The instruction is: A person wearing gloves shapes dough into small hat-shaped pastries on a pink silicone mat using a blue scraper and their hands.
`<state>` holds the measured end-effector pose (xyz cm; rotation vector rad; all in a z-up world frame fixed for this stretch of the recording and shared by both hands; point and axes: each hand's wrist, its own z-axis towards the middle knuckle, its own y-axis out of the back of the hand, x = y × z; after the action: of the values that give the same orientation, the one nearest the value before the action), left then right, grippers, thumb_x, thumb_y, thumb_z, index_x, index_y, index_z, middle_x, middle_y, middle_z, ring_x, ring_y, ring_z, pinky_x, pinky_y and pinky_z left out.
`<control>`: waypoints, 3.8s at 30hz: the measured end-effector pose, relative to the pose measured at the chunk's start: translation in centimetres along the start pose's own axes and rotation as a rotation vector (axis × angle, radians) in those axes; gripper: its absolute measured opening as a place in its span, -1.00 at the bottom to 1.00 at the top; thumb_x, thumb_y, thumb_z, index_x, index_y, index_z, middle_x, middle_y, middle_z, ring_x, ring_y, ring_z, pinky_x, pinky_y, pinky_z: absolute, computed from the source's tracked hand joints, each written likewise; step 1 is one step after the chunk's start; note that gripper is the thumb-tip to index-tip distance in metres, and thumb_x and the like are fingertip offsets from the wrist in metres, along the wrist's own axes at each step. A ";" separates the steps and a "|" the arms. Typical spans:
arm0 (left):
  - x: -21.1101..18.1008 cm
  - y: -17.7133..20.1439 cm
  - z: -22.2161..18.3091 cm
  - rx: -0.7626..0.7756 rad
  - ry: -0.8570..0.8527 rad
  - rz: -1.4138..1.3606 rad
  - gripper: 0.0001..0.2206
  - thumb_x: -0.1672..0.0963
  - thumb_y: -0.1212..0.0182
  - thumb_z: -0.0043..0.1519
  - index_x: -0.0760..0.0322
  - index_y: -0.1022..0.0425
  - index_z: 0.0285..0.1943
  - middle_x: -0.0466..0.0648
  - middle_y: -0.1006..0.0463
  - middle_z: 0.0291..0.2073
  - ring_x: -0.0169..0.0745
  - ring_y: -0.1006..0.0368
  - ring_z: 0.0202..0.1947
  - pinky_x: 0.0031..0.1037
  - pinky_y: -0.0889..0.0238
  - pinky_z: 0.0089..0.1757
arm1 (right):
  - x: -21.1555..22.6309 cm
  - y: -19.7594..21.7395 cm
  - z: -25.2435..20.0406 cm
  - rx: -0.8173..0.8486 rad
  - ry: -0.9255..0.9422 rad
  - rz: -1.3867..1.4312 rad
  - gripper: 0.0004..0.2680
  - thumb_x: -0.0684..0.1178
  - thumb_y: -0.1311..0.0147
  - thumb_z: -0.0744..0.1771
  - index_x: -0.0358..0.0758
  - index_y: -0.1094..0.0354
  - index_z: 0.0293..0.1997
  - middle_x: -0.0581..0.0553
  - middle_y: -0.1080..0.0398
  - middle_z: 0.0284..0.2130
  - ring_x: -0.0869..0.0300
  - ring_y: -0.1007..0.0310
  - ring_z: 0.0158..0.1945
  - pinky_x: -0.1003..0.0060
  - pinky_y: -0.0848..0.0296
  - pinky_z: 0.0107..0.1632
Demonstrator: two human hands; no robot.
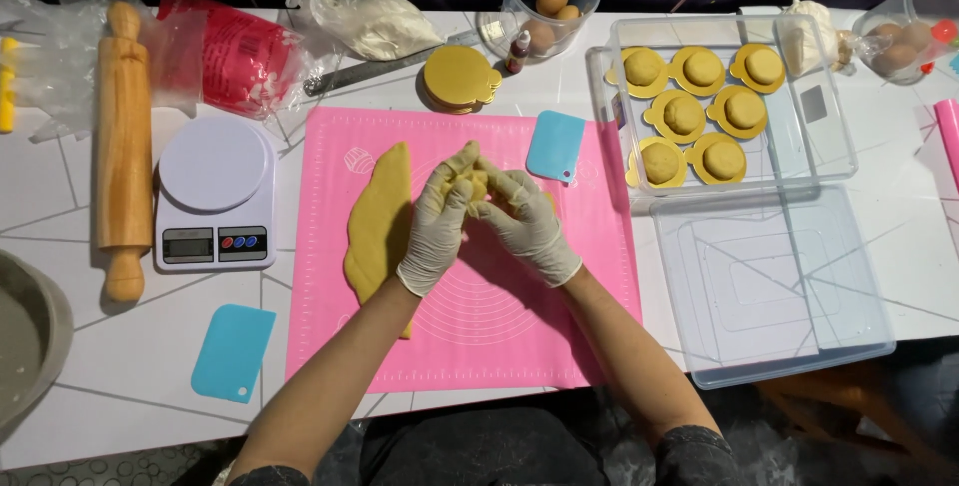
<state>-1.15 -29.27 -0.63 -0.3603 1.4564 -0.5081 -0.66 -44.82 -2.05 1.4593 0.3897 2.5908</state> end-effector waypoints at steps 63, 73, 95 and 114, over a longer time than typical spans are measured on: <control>2.2 2.8 1.8 -0.128 0.049 -0.068 -0.80 0.15 -0.19 0.34 0.29 -0.53 0.11 0.16 -0.66 -0.37 -0.12 -0.66 -0.42 -0.65 -0.42 -0.43 | -4.8 -0.6 -0.3 -0.066 0.203 -0.991 -0.82 0.17 -0.30 0.27 0.21 -0.53 -0.08 0.11 -0.48 -0.14 0.00 -0.35 0.23 -0.17 -0.01 0.37; 3.0 2.8 1.4 -0.046 0.069 -0.014 -0.81 0.25 -0.24 0.29 0.42 -0.51 0.07 0.20 -0.65 -0.20 0.00 -0.63 -0.21 -0.29 -0.52 -0.11 | 3.3 0.4 0.7 -0.130 -0.353 0.222 -0.59 0.02 0.00 0.42 -0.25 -0.11 0.45 -0.25 -0.27 0.30 -0.05 -0.29 0.27 0.04 -0.39 0.25; -0.6 -0.3 0.2 -0.160 0.144 0.254 -0.83 0.15 -0.44 0.18 0.27 -0.66 -0.09 0.02 -0.68 -0.33 -0.35 -0.57 -0.30 -0.42 -0.51 -0.15 | -1.5 0.8 0.1 0.049 0.197 -0.015 -0.52 -0.12 -0.05 0.39 -0.46 0.04 0.48 -0.25 -0.31 -0.19 0.04 -0.32 -0.09 0.14 -0.45 0.02; 0.9 0.3 0.4 -0.052 0.104 0.212 -0.85 0.22 -0.36 0.22 0.31 -0.62 -0.04 0.02 -0.66 -0.23 -0.37 -0.51 -0.15 -0.40 -0.45 -0.01 | 1.2 -1.0 -0.2 -0.252 -0.267 0.342 -0.66 -0.25 -0.26 0.29 -0.36 -0.38 0.22 -0.22 -0.44 -0.10 0.19 -0.45 -0.14 0.28 -0.53 -0.04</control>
<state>-0.74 -29.50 -1.49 -0.2197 1.5904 -0.3224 -1.48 -43.55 -1.48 1.8747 -0.2302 2.5087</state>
